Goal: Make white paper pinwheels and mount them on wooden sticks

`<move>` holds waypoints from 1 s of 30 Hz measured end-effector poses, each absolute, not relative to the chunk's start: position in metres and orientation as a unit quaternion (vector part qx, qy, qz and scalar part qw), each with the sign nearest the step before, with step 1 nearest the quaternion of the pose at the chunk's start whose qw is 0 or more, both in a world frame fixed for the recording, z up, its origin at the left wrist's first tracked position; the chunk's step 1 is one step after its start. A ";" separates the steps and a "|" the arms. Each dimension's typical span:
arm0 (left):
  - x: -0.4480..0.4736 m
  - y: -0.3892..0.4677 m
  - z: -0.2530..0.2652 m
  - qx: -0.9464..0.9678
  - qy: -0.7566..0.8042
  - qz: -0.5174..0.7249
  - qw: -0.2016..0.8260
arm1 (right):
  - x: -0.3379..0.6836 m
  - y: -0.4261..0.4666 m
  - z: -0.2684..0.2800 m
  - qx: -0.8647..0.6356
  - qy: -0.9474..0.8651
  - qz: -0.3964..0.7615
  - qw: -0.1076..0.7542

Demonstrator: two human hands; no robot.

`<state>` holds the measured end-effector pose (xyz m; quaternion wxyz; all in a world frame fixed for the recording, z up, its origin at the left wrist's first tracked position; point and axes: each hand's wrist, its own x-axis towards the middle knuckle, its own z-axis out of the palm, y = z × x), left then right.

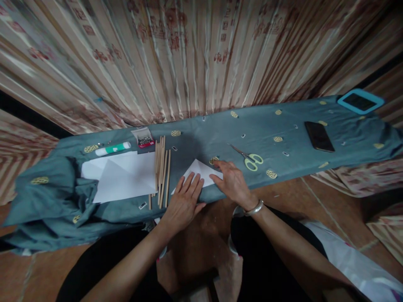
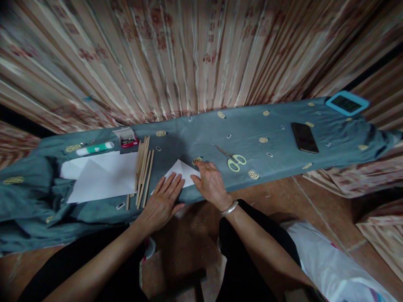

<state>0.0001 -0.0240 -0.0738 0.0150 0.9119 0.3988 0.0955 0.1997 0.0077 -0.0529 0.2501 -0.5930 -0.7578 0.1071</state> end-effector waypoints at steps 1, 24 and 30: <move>0.000 -0.024 -0.074 0.912 0.399 0.099 0.014 | 0.199 0.006 -0.053 -0.583 -0.766 0.093 0.255; -0.006 -0.025 -0.075 0.919 0.382 0.095 0.005 | 0.241 -0.017 -0.071 -0.624 -0.738 0.031 0.256; -0.026 -0.039 -0.077 0.918 0.385 0.093 -0.021 | 0.246 -0.019 -0.077 -0.618 -0.738 0.059 0.265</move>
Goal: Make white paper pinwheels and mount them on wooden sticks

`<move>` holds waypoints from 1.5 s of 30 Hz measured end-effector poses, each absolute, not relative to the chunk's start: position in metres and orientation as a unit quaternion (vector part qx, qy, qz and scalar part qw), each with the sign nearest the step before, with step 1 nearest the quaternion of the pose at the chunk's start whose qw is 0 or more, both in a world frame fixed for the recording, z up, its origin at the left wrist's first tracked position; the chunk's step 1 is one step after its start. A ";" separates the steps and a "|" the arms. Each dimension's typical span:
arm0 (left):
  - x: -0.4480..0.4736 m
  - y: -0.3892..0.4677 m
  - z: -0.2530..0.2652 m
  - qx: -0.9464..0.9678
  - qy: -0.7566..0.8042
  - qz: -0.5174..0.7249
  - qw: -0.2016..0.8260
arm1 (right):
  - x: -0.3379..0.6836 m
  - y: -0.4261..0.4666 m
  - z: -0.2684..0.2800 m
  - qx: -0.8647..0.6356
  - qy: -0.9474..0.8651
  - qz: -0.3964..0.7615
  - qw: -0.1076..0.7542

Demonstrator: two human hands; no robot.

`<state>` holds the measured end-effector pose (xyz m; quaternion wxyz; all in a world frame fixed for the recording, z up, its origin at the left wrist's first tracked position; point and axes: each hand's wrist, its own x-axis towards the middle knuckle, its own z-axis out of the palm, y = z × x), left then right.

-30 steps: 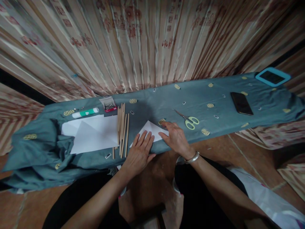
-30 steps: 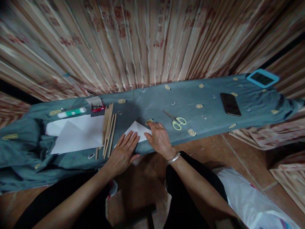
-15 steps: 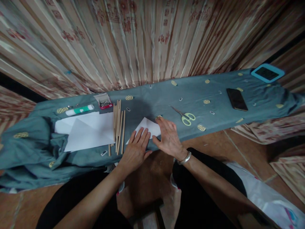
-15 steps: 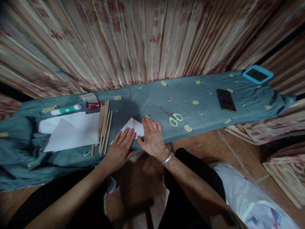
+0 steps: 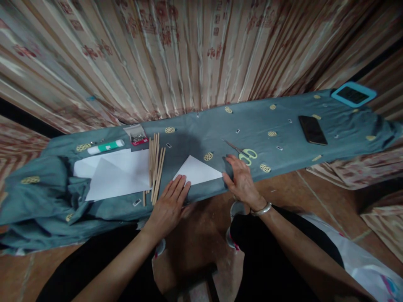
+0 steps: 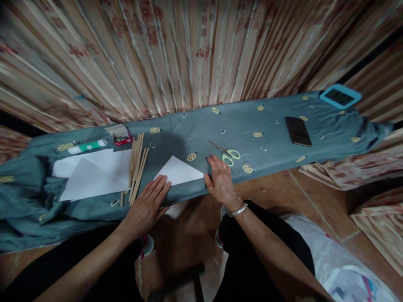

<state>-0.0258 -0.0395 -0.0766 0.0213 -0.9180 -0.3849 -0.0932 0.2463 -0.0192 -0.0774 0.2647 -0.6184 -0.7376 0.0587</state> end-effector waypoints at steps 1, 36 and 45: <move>-0.030 -0.042 -0.077 -0.916 -0.388 -0.095 0.028 | 0.246 -0.019 -0.078 -0.617 -0.737 0.062 0.269; -0.044 -0.047 -0.069 -0.904 -0.412 -0.088 0.068 | 0.236 0.001 -0.070 -0.600 -0.678 0.233 0.356; -0.051 -0.044 -0.069 -0.898 -0.422 -0.112 0.042 | 0.258 0.012 -0.067 -0.582 -0.613 0.338 0.415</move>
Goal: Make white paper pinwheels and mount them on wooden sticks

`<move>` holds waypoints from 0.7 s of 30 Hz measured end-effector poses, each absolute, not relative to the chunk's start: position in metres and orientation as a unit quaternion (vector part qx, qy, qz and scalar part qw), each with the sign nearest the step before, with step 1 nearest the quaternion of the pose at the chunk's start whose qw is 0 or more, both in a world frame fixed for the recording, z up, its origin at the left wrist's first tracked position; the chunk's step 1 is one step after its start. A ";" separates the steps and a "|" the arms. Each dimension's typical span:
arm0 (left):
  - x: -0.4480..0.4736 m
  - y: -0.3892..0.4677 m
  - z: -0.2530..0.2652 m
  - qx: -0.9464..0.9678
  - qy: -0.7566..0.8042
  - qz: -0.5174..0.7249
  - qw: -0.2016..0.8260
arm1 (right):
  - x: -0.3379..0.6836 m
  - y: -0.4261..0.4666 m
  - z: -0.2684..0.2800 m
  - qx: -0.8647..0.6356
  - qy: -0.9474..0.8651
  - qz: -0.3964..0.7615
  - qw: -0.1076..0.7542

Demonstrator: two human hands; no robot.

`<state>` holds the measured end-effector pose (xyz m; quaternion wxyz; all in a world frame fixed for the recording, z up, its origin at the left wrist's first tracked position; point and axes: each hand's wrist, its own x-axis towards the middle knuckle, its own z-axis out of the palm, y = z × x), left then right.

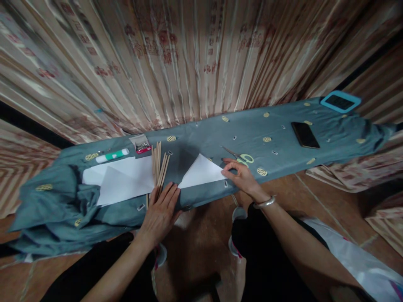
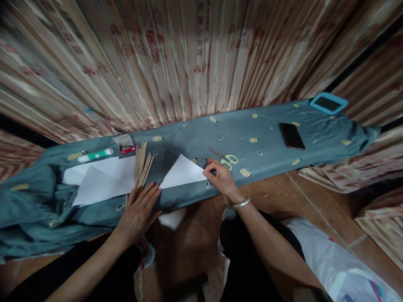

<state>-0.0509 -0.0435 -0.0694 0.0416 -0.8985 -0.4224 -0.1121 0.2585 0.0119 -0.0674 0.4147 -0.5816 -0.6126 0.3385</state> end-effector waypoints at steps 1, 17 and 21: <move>-0.051 -0.043 -0.068 -0.898 -0.420 -0.125 0.038 | 0.263 0.013 -0.065 -0.580 -0.608 0.347 0.418; -0.015 0.015 -0.051 -0.641 -0.521 -0.382 -0.414 | 0.260 0.020 -0.021 -0.482 -0.623 0.483 0.383; -0.005 0.020 -0.042 -0.563 -0.525 -0.373 -0.518 | 0.260 0.023 -0.022 -0.478 -0.606 0.500 0.392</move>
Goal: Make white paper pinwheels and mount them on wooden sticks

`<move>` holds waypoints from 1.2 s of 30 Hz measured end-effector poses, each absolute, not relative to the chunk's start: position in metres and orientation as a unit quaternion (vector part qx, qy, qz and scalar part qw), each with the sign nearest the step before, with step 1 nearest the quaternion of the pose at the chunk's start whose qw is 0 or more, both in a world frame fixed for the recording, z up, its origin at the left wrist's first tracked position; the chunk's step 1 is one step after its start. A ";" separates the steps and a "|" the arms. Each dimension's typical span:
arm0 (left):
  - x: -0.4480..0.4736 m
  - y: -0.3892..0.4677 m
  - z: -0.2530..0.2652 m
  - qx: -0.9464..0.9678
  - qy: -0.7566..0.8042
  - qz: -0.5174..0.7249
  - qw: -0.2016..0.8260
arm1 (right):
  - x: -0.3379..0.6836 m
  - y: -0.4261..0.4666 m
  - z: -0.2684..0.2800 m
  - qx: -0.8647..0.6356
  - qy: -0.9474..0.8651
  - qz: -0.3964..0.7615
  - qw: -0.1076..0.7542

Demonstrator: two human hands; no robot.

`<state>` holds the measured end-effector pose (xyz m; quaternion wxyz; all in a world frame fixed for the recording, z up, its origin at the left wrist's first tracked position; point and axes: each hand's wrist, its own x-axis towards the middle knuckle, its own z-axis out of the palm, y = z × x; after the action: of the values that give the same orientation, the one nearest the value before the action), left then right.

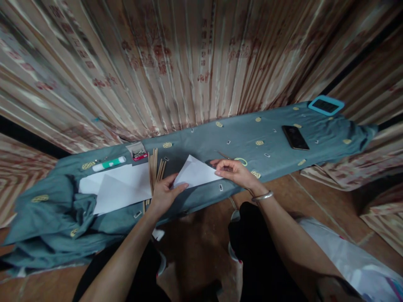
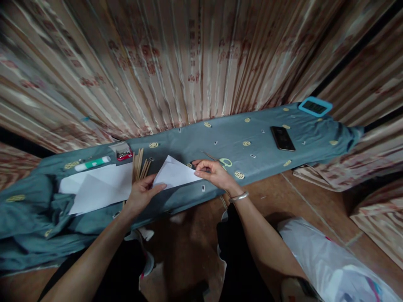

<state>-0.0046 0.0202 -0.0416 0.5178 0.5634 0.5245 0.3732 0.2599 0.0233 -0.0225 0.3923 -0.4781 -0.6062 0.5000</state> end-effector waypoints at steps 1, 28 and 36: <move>-0.003 0.021 -0.038 0.548 0.527 0.370 0.534 | 0.260 0.024 -0.023 -0.477 -0.605 0.501 0.394; -0.001 0.022 -0.029 0.503 0.529 0.312 0.608 | 0.250 0.030 -0.027 -0.492 -0.598 0.435 0.459; -0.002 0.021 -0.035 0.442 0.517 0.385 0.624 | 0.262 0.033 -0.032 -0.502 -0.593 0.410 0.478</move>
<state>-0.0023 0.0212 -0.0347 0.6241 0.4419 0.5165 0.3853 0.2620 0.0333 -0.0323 0.4776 -0.5023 -0.5931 0.4097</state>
